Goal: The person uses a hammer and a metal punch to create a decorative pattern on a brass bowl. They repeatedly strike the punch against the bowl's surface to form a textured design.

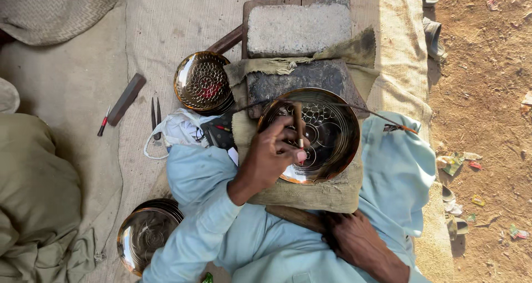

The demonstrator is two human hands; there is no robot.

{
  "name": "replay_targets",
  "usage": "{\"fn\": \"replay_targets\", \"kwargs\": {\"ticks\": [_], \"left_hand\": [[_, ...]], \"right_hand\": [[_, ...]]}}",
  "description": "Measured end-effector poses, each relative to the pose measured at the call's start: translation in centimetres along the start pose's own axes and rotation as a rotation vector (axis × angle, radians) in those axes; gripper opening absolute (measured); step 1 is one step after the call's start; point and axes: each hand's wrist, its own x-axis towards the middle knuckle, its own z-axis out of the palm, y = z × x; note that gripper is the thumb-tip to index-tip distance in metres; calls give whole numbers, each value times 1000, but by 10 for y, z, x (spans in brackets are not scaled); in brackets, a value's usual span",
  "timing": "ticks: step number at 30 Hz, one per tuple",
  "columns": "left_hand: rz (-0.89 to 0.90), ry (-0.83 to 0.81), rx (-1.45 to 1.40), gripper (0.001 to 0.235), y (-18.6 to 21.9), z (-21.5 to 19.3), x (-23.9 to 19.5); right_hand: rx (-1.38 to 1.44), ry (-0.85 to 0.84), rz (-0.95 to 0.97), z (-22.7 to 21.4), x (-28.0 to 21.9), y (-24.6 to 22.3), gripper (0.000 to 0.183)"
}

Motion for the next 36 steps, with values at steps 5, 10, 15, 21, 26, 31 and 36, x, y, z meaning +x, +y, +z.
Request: {"fn": "replay_targets", "kwargs": {"ticks": [5,10,15,21,26,31,36], "left_hand": [[27,2,338,59,7,6,14],[189,-74,416,61,14,6,14],[68,-85,434,58,17,8,15],[253,-157,585,54,22,7,17],[370,-215,635,58,24,8,20],[371,-234,685,59,27,10,23],[353,-224,726,60,25,13,21]], "right_hand": [[-46,-431,323,-61,-33,19,53],[481,-314,451,-121,-78,72,63],[352,-155,751,-125,-93,92,64],[282,415,704,-126,-71,75,67],[199,630,430,-131,-49,71,47],[127,685,424,-131,-33,84,41],[-78,563,356,-138,-13,103,47]]}}
